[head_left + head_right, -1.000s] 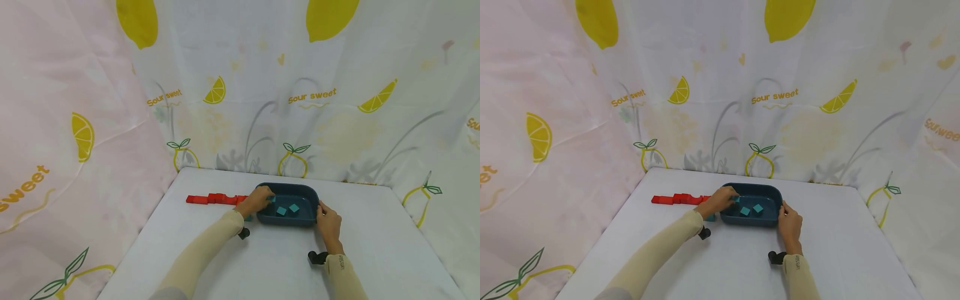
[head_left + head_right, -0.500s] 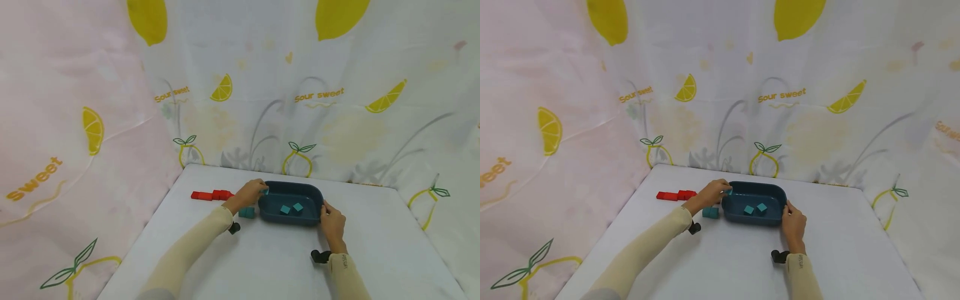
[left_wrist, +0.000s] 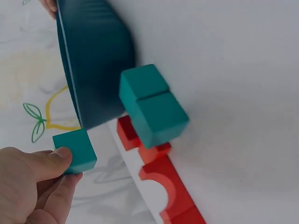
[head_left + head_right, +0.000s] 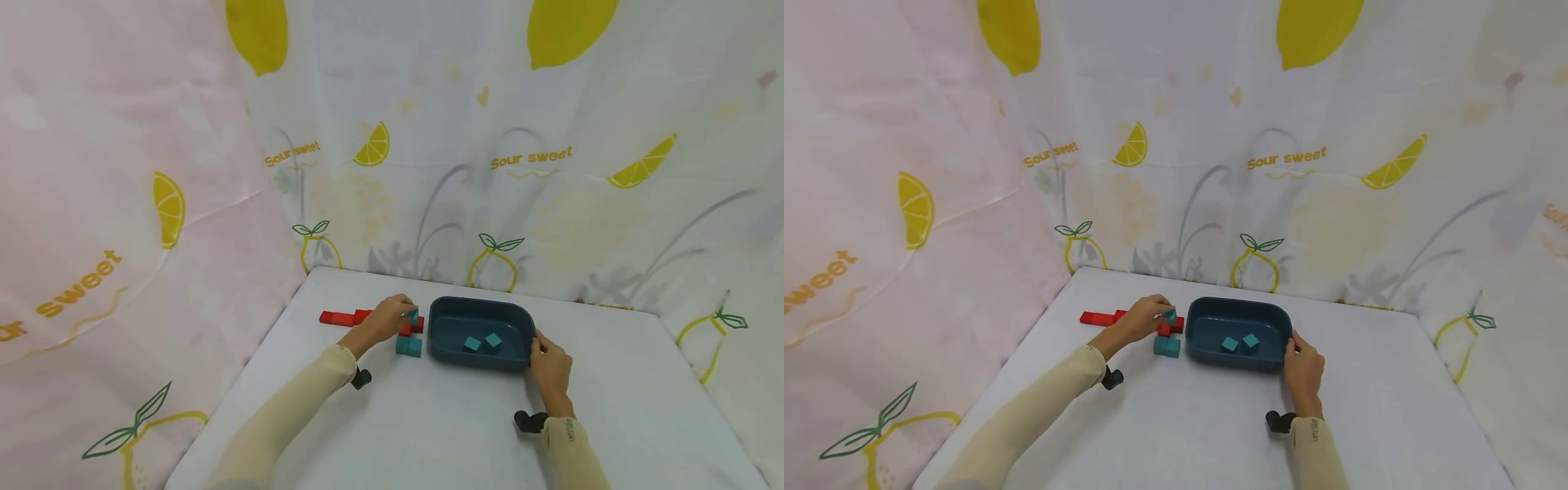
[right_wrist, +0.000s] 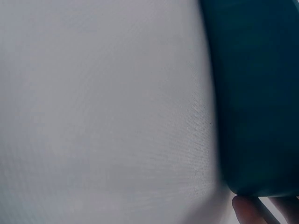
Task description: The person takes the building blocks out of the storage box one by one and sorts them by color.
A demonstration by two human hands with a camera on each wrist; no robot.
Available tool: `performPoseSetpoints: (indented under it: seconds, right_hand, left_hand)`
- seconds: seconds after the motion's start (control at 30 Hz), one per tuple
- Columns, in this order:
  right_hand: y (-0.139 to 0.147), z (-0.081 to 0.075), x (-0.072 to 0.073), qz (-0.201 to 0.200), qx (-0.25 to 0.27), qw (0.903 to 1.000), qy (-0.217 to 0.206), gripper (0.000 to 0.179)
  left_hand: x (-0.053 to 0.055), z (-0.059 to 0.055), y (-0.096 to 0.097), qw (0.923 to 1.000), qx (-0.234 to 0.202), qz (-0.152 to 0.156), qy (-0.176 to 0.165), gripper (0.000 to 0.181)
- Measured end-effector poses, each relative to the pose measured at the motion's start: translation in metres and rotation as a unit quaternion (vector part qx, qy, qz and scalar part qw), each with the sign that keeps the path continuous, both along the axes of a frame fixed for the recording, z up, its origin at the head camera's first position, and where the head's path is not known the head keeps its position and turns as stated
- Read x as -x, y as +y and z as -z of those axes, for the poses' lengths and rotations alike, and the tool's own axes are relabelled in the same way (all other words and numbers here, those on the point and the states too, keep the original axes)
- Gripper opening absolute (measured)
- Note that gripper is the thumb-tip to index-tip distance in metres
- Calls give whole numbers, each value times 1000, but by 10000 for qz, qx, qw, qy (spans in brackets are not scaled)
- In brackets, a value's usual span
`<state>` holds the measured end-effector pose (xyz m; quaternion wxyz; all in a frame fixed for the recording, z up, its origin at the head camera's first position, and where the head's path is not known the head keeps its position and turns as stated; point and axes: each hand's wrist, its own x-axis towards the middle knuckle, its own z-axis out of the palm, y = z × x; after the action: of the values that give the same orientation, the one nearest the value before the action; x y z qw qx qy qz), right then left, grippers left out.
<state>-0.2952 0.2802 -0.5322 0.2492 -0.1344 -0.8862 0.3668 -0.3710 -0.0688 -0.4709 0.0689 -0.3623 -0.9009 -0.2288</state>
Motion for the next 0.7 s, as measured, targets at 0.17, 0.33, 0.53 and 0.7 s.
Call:
performPoseSetpoints:
  seconds: [0.17, 0.33, 0.53, 0.7]
  right_hand:
    - [1, 0, -1, -20, 23, 10000, 30, 33]
    - [1, 0, -1, -81, 54, 9999, -25, 34]
    - [1, 0, -2, -130, 89, 9999, -57, 35]
    - [1, -1, -2, -107, 66, 9999, -40, 35]
  left_hand:
    - [-5, 7, -14, 9990, 206, -329, -212, 32]
    - [-8, 16, -26, 9973, 193, -563, -438, 30]
    - [-12, 30, -37, 9950, 309, -706, -641, 34]
    - [-17, 38, -41, 9929, 432, -825, -745, 36]
